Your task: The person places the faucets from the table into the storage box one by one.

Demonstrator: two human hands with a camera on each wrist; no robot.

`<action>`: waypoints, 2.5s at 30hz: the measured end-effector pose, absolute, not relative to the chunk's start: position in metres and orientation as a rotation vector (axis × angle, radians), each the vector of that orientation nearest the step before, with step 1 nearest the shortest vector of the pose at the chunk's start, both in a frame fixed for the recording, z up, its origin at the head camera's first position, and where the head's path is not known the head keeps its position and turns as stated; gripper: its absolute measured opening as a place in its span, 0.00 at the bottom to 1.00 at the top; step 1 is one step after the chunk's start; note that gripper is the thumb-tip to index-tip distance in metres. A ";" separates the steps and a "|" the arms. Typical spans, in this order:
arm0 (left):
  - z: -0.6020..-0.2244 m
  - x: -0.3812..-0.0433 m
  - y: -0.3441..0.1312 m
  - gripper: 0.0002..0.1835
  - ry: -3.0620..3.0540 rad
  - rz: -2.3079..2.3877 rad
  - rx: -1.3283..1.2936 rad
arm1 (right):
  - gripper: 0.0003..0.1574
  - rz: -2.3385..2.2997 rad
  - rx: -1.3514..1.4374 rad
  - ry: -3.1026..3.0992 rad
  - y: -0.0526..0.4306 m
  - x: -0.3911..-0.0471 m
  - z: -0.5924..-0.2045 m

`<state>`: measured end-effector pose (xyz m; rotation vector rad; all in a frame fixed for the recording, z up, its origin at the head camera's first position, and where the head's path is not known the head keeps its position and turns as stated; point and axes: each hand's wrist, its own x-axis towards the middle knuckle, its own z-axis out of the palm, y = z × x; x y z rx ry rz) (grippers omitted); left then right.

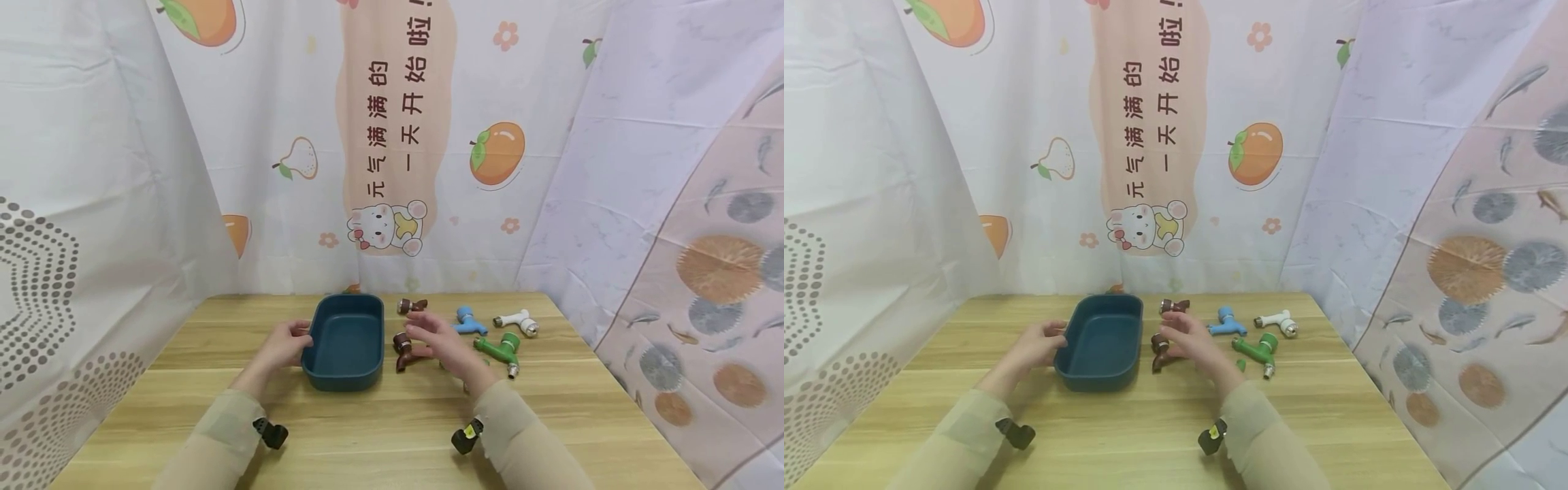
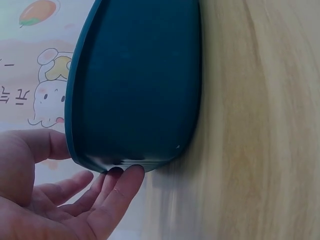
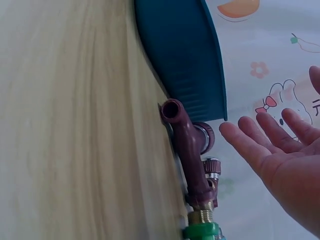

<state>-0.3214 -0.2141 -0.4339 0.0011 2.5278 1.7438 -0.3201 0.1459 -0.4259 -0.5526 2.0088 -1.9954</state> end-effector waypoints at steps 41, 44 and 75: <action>-0.443 -0.317 -0.216 0.28 2.503 1.828 -0.011 | 0.37 -2.016 -0.559 1.912 0.125 -0.314 -0.437; -0.443 -0.318 -0.216 0.28 2.505 1.825 -0.010 | 0.37 -1.989 -0.571 1.958 0.126 -0.314 -0.435; -0.446 -0.318 -0.219 0.28 2.443 1.888 -0.013 | 0.34 -1.678 -0.762 2.522 0.171 -0.304 -0.385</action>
